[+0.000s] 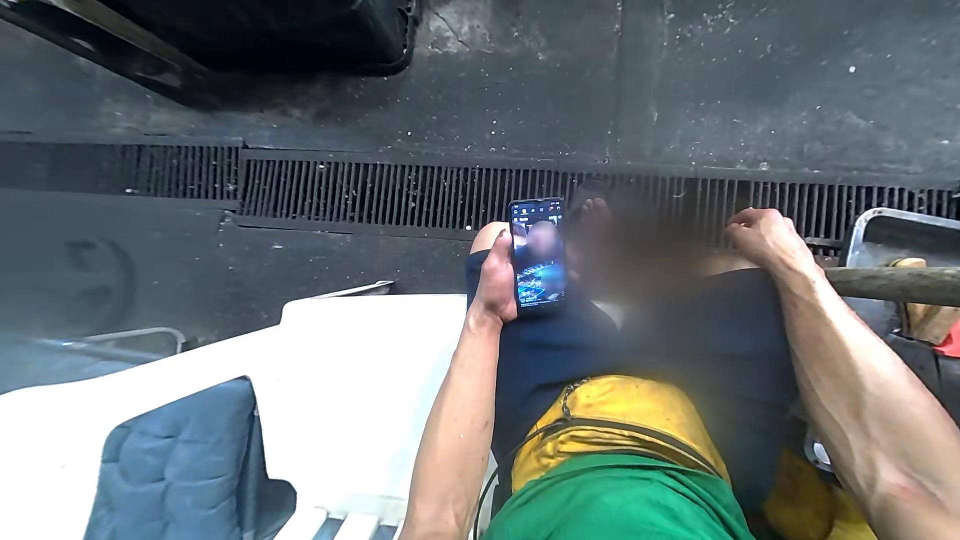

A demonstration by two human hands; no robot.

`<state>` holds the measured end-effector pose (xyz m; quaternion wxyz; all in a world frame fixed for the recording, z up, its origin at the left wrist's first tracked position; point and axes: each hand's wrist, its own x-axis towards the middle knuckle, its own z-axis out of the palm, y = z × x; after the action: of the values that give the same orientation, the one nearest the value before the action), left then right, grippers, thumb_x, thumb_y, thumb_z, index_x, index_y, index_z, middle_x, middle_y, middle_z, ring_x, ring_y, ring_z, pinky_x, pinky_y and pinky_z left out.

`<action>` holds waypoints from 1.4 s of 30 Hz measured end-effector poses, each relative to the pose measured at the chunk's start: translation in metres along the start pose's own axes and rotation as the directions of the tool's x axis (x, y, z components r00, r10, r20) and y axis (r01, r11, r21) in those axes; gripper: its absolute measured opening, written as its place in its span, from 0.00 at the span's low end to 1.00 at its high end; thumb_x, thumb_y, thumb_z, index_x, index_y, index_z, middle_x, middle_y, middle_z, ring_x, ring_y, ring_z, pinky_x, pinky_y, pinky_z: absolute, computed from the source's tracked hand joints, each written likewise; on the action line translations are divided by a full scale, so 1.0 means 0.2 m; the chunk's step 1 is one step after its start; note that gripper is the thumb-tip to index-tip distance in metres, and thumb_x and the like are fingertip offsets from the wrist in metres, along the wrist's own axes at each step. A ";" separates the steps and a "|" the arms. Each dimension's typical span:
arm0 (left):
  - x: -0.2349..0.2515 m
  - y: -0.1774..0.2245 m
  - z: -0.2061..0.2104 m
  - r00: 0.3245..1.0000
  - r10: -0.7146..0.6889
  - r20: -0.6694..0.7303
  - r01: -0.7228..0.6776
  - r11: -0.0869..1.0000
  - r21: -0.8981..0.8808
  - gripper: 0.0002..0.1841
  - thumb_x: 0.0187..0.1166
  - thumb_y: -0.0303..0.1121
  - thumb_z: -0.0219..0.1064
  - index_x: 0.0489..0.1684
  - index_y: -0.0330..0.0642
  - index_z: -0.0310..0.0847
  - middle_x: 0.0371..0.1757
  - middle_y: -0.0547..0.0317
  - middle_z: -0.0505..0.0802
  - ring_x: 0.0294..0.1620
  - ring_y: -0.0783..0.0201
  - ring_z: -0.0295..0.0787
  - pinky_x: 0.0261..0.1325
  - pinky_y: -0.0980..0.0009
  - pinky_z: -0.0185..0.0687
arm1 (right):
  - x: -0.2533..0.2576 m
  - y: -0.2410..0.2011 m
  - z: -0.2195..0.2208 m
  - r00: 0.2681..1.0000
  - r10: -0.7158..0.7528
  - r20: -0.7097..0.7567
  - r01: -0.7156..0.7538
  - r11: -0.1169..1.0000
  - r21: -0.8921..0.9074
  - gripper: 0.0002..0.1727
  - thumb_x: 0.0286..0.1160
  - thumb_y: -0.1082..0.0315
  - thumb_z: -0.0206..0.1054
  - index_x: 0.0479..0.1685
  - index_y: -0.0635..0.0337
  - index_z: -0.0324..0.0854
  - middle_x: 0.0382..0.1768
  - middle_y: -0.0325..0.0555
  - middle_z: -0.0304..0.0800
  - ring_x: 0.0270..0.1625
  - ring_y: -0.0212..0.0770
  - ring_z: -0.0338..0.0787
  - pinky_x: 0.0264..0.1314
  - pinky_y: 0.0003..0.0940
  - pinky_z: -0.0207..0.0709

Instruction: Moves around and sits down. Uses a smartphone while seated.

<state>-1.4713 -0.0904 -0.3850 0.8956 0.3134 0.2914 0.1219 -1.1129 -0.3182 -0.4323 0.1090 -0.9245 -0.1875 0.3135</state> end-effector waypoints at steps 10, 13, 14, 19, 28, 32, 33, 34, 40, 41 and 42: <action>0.00 0.00 0.00 1.000 0.020 0.009 -0.020 1.000 -0.016 0.37 0.84 0.69 0.34 0.69 0.55 0.79 0.57 0.45 0.92 0.55 0.47 0.92 0.54 0.45 0.89 | 0.01 0.01 0.00 1.000 -0.019 -0.004 0.019 1.000 0.008 0.16 0.80 0.59 0.62 0.53 0.57 0.90 0.50 0.70 0.90 0.55 0.77 0.86 0.51 0.81 0.71; 0.00 0.00 0.00 1.000 0.031 0.000 -0.031 1.000 0.001 0.36 0.83 0.70 0.36 0.65 0.56 0.81 0.56 0.47 0.93 0.54 0.48 0.92 0.52 0.44 0.89 | 0.01 0.01 0.00 1.000 -0.028 0.005 0.028 1.000 0.010 0.17 0.82 0.58 0.61 0.55 0.58 0.89 0.51 0.70 0.90 0.55 0.76 0.86 0.51 0.81 0.72; 0.00 0.00 0.00 0.999 0.032 0.011 -0.032 0.999 -0.004 0.37 0.83 0.70 0.36 0.65 0.56 0.82 0.56 0.47 0.93 0.53 0.47 0.92 0.52 0.44 0.89 | 0.01 0.01 0.00 1.000 -0.029 0.002 0.029 1.000 0.010 0.17 0.82 0.58 0.61 0.55 0.58 0.89 0.50 0.70 0.90 0.55 0.76 0.86 0.50 0.81 0.72; 0.00 0.00 0.00 0.999 0.035 0.018 -0.035 0.999 -0.008 0.37 0.83 0.70 0.35 0.66 0.56 0.81 0.57 0.46 0.92 0.54 0.47 0.92 0.52 0.44 0.89 | 0.01 0.01 0.00 1.000 -0.019 0.004 0.019 1.000 0.013 0.17 0.82 0.58 0.61 0.55 0.58 0.89 0.51 0.71 0.89 0.55 0.77 0.86 0.50 0.82 0.71; -0.02 0.00 0.00 0.998 0.053 0.016 -0.053 0.999 0.006 0.35 0.84 0.69 0.35 0.69 0.59 0.79 0.57 0.47 0.92 0.53 0.48 0.92 0.50 0.45 0.90 | 0.00 0.01 0.00 1.000 -0.018 -0.004 0.018 1.000 0.014 0.16 0.81 0.58 0.61 0.54 0.57 0.90 0.50 0.70 0.90 0.55 0.77 0.86 0.49 0.81 0.71; -0.01 -0.01 -0.01 0.999 0.050 0.012 -0.050 0.999 -0.009 0.36 0.84 0.70 0.36 0.69 0.58 0.79 0.58 0.47 0.92 0.55 0.47 0.92 0.52 0.44 0.89 | 0.00 0.01 -0.01 1.000 -0.020 -0.002 0.020 1.000 0.019 0.16 0.81 0.58 0.61 0.53 0.57 0.90 0.49 0.70 0.90 0.54 0.76 0.86 0.49 0.81 0.71; -0.01 -0.01 0.00 0.998 0.055 0.011 -0.055 0.998 -0.008 0.36 0.84 0.70 0.36 0.68 0.58 0.80 0.58 0.47 0.92 0.54 0.48 0.92 0.51 0.44 0.89 | 0.00 0.01 -0.01 1.000 -0.023 -0.002 0.023 1.000 0.017 0.16 0.80 0.58 0.61 0.53 0.57 0.90 0.48 0.70 0.90 0.54 0.76 0.86 0.49 0.81 0.71; -0.01 -0.01 0.01 0.998 0.060 0.009 -0.060 0.998 -0.001 0.36 0.84 0.69 0.36 0.68 0.58 0.80 0.57 0.48 0.92 0.54 0.48 0.92 0.51 0.45 0.89 | 0.00 0.01 -0.01 1.000 -0.025 -0.002 0.026 1.000 0.018 0.16 0.80 0.58 0.61 0.53 0.57 0.90 0.48 0.70 0.90 0.54 0.76 0.87 0.49 0.81 0.71; -0.01 -0.02 0.07 1.000 0.008 0.025 -0.008 1.000 0.012 0.42 0.82 0.72 0.29 0.71 0.53 0.77 0.59 0.40 0.91 0.56 0.43 0.91 0.54 0.43 0.89 | -0.01 -0.02 -0.01 1.000 -0.018 0.003 0.018 0.999 0.036 0.17 0.82 0.58 0.61 0.54 0.57 0.89 0.50 0.70 0.90 0.56 0.76 0.86 0.51 0.81 0.71; 0.00 -0.02 0.08 1.000 0.006 0.026 -0.006 1.000 0.012 0.42 0.82 0.72 0.29 0.71 0.52 0.77 0.59 0.40 0.91 0.56 0.42 0.91 0.55 0.43 0.89 | 0.00 -0.01 -0.01 1.000 -0.028 0.001 0.028 0.999 0.034 0.17 0.81 0.58 0.61 0.54 0.57 0.89 0.50 0.70 0.90 0.55 0.76 0.86 0.50 0.81 0.71; 0.00 -0.03 0.07 1.000 0.003 0.019 -0.003 1.000 0.015 0.41 0.82 0.72 0.30 0.71 0.53 0.77 0.59 0.41 0.91 0.56 0.43 0.92 0.55 0.43 0.89 | 0.00 -0.01 -0.01 0.999 -0.040 0.003 0.040 0.999 0.031 0.17 0.81 0.58 0.61 0.55 0.58 0.89 0.50 0.70 0.90 0.55 0.75 0.86 0.50 0.81 0.71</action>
<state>-1.4626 -0.1020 -0.3789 0.8957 0.3217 0.2833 0.1183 -1.1121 -0.3175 -0.4296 0.1294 -0.9182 -0.2014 0.3157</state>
